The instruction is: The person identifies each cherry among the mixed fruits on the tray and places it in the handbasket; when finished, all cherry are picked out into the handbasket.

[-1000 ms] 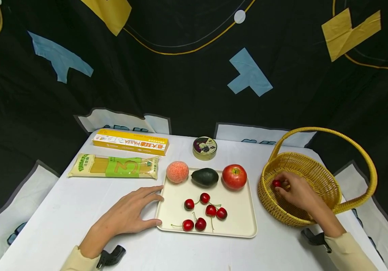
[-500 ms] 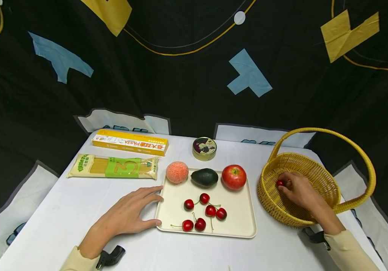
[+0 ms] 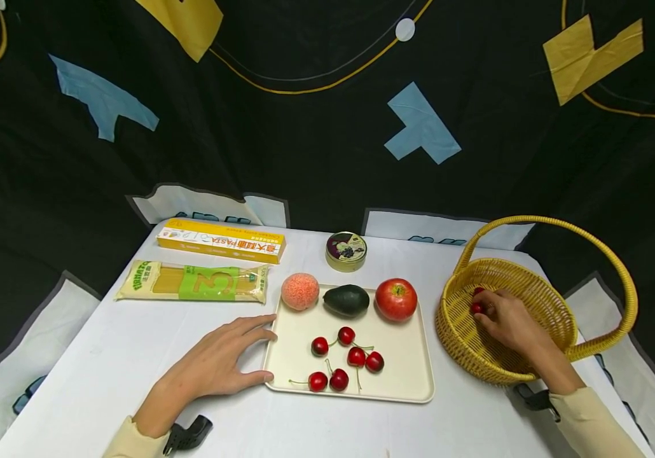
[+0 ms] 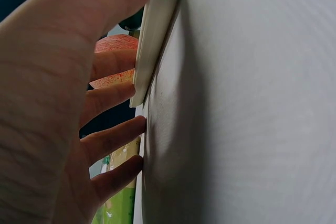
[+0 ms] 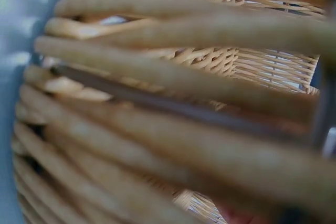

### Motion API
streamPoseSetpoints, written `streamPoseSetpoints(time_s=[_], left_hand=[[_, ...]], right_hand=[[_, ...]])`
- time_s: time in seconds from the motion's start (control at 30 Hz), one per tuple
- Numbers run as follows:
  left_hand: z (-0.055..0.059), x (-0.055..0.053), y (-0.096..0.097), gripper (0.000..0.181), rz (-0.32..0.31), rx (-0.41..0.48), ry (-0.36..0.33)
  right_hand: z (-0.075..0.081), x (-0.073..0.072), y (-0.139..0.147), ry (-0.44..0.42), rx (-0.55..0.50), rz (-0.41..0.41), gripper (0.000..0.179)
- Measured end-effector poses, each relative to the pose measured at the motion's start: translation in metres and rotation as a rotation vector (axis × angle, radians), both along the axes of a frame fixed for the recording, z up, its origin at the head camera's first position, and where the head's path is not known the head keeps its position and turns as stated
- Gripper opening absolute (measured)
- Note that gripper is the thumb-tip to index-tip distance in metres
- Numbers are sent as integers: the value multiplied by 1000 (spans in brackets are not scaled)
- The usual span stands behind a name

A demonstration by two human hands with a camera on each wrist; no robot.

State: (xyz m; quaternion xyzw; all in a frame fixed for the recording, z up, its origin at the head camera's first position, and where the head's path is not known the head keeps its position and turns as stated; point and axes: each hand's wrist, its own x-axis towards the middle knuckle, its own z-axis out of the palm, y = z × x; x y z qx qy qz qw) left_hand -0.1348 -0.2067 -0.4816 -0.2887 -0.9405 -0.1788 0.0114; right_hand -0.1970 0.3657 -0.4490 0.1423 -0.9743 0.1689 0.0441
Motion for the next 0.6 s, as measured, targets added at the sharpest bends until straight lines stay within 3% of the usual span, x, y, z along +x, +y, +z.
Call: streamPoseSetpoints(time_s=[0.4, 0.6], left_hand=[[0, 0, 1, 60, 0, 4, 0], [0, 0, 1, 59, 1, 7, 7]], right_hand=[[9, 9, -8, 50, 22, -37, 35], [16, 20, -29, 185, -1, -59, 34]])
